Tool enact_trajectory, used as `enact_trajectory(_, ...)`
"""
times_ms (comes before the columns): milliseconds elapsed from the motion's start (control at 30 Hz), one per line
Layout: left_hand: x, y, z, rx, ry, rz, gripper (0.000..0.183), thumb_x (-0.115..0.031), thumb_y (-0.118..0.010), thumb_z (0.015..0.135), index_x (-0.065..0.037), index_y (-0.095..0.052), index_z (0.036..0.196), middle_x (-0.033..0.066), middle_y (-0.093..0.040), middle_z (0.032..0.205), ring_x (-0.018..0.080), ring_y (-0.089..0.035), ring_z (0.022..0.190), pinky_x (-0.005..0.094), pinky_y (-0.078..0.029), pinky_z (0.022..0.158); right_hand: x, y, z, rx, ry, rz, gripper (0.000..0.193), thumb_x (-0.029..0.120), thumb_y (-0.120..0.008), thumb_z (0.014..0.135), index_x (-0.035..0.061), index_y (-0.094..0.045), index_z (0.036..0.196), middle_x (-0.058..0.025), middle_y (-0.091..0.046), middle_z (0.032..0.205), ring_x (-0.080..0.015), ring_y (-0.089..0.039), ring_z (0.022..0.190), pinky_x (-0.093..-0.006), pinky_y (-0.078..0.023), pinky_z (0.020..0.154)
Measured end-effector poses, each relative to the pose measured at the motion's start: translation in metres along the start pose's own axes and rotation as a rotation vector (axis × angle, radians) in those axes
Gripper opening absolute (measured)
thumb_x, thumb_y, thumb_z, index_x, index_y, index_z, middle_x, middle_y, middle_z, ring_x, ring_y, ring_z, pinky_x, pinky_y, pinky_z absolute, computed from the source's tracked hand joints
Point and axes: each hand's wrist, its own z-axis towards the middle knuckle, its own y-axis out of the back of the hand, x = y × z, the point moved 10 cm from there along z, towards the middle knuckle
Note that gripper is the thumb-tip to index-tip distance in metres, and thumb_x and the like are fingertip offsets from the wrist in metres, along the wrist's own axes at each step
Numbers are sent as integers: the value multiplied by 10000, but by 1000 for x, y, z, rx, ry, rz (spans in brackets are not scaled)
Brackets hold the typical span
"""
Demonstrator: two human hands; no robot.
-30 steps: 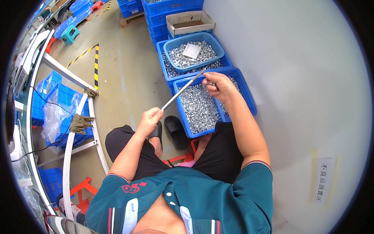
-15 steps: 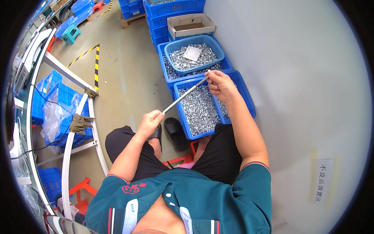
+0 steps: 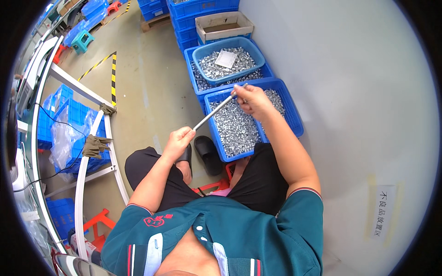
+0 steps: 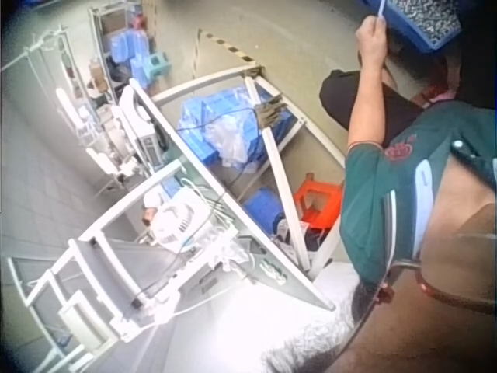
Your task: Manually sliding small metal rings onto a metal rod in a factory setting.
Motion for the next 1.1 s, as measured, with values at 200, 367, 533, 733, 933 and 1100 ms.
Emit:
enact_trajectory(200,17,2,7,-14,48,-126,289,-239,-558,901,-34,-520,700,-61,-396,593,43,-345,565,229,-294,493,-35,-12,0,153,-251,119,194,68,-573,835,-2,-522,1008,-24,-494,750,-45,-396,544,-151,-256,386)
enact_trajectory(367,25,1,7,1,99,-255,285,-220,-554,906,-49,-522,679,-78,-399,583,24,-341,540,211,-274,474,-46,0,9,73,-304,316,190,-47,-523,780,-38,-495,967,-88,-532,798,-78,-464,579,-159,-306,382)
enact_trajectory(533,22,-1,8,20,68,-286,292,-251,-552,909,-70,-520,683,-79,-404,577,20,-338,511,200,-262,455,-37,18,9,-68,-298,488,146,111,-508,868,-14,-527,942,-120,-564,837,-109,-526,610,-146,-367,372)
enact_trajectory(733,23,0,6,24,116,-335,287,-240,-552,908,-61,-529,686,-73,-417,582,21,-356,525,202,-277,464,-48,35,17,-89,-333,283,179,162,-477,897,3,-544,946,-80,-571,774,-120,-560,625,-168,-414,404)
enact_trajectory(933,19,4,3,0,84,-237,307,-287,-552,904,-78,-514,682,-75,-394,572,20,-329,503,196,-267,444,-21,20,9,-18,-193,242,221,106,-479,906,-8,-526,1090,-45,-547,754,-85,-478,549,-172,-347,400)
enact_trajectory(1100,16,3,2,15,47,-147,310,-296,-561,898,-58,-530,701,-67,-430,603,29,-376,550,203,-310,481,-11,29,11,12,-110,329,141,162,-530,909,32,-529,962,-31,-527,734,-51,-413,495,-165,-290,367)
